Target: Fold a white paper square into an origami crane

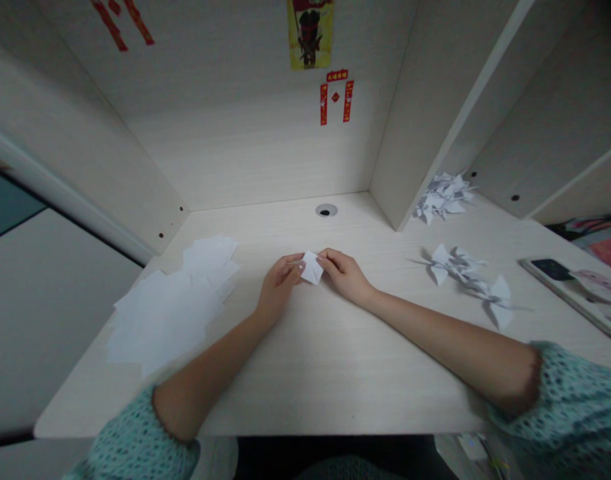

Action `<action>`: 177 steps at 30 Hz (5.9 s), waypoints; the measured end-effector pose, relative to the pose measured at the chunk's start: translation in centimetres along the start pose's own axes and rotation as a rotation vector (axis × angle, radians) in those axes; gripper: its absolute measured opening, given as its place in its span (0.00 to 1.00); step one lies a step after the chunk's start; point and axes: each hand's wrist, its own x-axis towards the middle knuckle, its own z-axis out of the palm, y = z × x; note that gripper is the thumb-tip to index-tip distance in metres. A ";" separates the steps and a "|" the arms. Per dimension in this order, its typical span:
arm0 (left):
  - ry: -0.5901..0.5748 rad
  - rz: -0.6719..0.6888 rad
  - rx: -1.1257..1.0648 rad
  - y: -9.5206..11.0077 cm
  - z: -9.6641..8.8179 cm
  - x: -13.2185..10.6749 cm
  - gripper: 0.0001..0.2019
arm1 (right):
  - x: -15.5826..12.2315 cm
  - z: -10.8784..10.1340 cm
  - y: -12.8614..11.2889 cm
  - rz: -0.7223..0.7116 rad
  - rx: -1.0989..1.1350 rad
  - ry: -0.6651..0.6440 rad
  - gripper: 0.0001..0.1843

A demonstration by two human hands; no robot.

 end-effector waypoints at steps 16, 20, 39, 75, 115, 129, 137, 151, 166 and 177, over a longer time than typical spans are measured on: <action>0.122 -0.072 -0.164 -0.2 -0.3 0.3 0.23 | -0.9 -0.1 -1.8 -0.129 0.078 -0.072 0.21; 0.088 -0.016 -0.162 0.1 -0.2 0.0 0.37 | -0.7 -0.2 -1.6 -0.133 -0.016 -0.050 0.15; 0.038 -0.070 -0.097 0.5 0.0 -0.1 0.27 | 0.1 -0.4 -0.7 0.092 0.314 -0.047 0.21; 0.195 -0.011 -0.105 0.2 0.1 -0.1 0.13 | 0.0 -0.3 -0.9 0.234 0.423 0.068 0.11; 0.241 0.006 -0.125 0.4 0.7 -0.2 0.14 | -0.1 -0.7 -0.8 0.224 0.395 0.092 0.14; 0.214 -0.016 -0.138 0.2 0.4 -0.2 0.13 | 0.0 -0.3 -0.7 0.220 0.473 0.071 0.14; 0.217 0.008 -0.084 0.0 0.2 -0.2 0.13 | 0.0 -0.2 -0.7 0.203 0.523 0.057 0.13; 0.256 -0.017 -0.114 0.5 0.5 -0.4 0.12 | -0.1 0.0 -0.7 0.222 0.547 0.051 0.13; 0.269 0.052 -0.098 0.4 0.4 -0.3 0.12 | -0.1 -0.1 -1.0 0.221 0.565 0.027 0.12; 0.244 0.043 -0.068 0.4 0.4 -0.3 0.13 | 0.0 -0.1 -1.3 0.246 0.576 0.032 0.13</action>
